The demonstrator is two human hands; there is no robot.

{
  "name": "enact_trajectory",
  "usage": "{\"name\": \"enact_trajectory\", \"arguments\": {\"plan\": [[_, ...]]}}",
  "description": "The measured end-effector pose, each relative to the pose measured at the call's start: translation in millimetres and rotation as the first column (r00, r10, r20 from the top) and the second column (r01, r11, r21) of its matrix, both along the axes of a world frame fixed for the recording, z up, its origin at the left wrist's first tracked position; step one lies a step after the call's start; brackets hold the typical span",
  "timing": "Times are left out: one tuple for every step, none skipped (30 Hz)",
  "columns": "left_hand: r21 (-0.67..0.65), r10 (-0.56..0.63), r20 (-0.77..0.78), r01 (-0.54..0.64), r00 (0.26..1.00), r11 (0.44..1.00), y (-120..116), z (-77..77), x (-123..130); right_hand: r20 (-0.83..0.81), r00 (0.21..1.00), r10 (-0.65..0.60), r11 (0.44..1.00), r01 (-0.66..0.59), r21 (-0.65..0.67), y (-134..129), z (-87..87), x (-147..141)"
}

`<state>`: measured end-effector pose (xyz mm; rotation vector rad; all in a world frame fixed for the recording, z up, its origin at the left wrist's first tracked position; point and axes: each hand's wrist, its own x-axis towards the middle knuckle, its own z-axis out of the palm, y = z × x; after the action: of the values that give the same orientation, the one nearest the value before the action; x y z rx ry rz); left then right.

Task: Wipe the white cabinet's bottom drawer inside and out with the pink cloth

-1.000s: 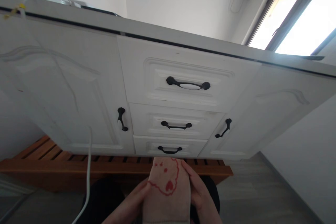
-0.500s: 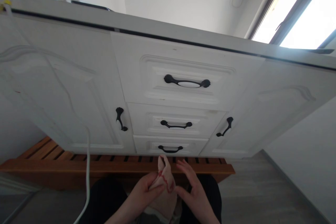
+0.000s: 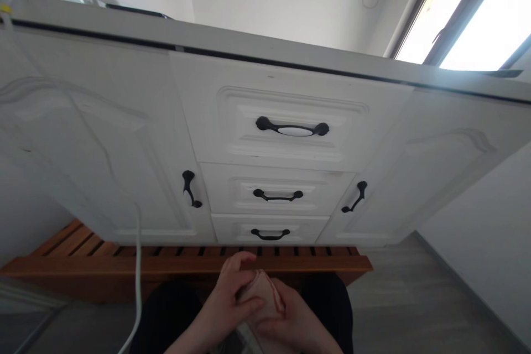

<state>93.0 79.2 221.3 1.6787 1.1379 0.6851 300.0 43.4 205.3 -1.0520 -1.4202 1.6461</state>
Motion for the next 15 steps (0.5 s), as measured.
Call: {"name": "enact_trajectory", "arguments": {"plan": [[-0.029, -0.021, 0.053, 0.023, 0.998, 0.999, 0.7, -0.4, -1.1, -0.068, 0.997, 0.032, 0.998, -0.035, -0.044, -1.3, 0.8, 1.7], [-0.078, -0.052, 0.123, 0.062, 0.991, 0.995, 1.2, -1.0, -1.5, -0.127, 0.991, 0.05, 0.995, -0.06, -0.077, -2.3, 0.9, 2.7], [-0.135, -0.081, 0.194, 0.108, 0.978, 0.985, 1.6, -1.8, -1.2, -0.17, 0.984, 0.06, 0.992, -0.078, -0.102, -2.9, 0.3, 3.0], [-0.18, -0.101, 0.244, 0.147, 0.965, 0.973, 2.0, -3.0, 0.0, -0.193, 0.979, 0.064, 0.989, -0.089, -0.122, -3.0, -1.1, 2.6], [-0.209, -0.098, 0.26, 0.155, 0.961, 0.966, 2.5, -4.7, 1.8, -0.186, 0.981, 0.056, 0.988, -0.081, -0.131, -2.5, -3.5, 1.7], [-0.222, -0.079, 0.246, 0.135, 0.966, 0.966, 3.3, -7.1, 4.2, -0.137, 0.99, 0.034, 0.991, -0.051, -0.121, -1.5, -6.7, 0.3], [-0.217, -0.043, 0.209, 0.089, 0.977, 0.972, 4.4, -10.3, 6.8, -0.044, 0.999, -0.001, 0.996, -0.003, -0.084, -0.1, -10.8, -1.3], [-0.191, 0.006, 0.16, 0.025, 0.987, 0.981, 6.1, -14.2, 9.4, 0.081, 0.995, -0.054, 0.998, 0.056, -0.017, 1.4, -15.7, -3.0], [-0.151, 0.063, 0.11, -0.046, 0.992, 0.987, 8.1, -18.7, 11.6, 0.216, 0.967, -0.132, 0.99, 0.119, 0.074, 2.5, -21.3, -4.8], [-0.109, 0.122, 0.068, -0.115, 0.99, 0.987, 10.5, -23.6, 13.3, 0.334, 0.916, -0.221, 0.97, 0.17, 0.176, 3.2, -27.5, -6.6], [-0.072, 0.18, 0.042, -0.177, 0.983, 0.982, 13.1, -28.7, 14.4, 0.42, 0.856, -0.301, 0.943, 0.2, 0.267, 3.0, -34.3, -8.7], [-0.046, 0.233, 0.028, -0.231, 0.972, 0.972, 15.7, -33.5, 14.9, 0.476, 0.803, -0.358, 0.917, 0.208, 0.34, 2.0, -41.7, -11.2], [-0.038, 0.281, 0.026, -0.28, 0.959, 0.959, 17.9, -37.8, 15.1, 0.514, 0.759, -0.4, 0.895, 0.203, 0.397, 0.2, -49.7, -14.4], [-0.052, 0.319, 0.036, -0.317, 0.947, 0.947, 19.5, -41.2, 15.4, 0.548, 0.723, -0.421, 0.878, 0.172, 0.447, -2.1, -58.3, -18.3], [-0.083, 0.346, 0.056, -0.341, 0.937, 0.936, 20.4, -43.6, 16.0, 0.579, 0.692, -0.43, 0.861, 0.121, 0.494, -4.6, -67.5, -22.8]]}}
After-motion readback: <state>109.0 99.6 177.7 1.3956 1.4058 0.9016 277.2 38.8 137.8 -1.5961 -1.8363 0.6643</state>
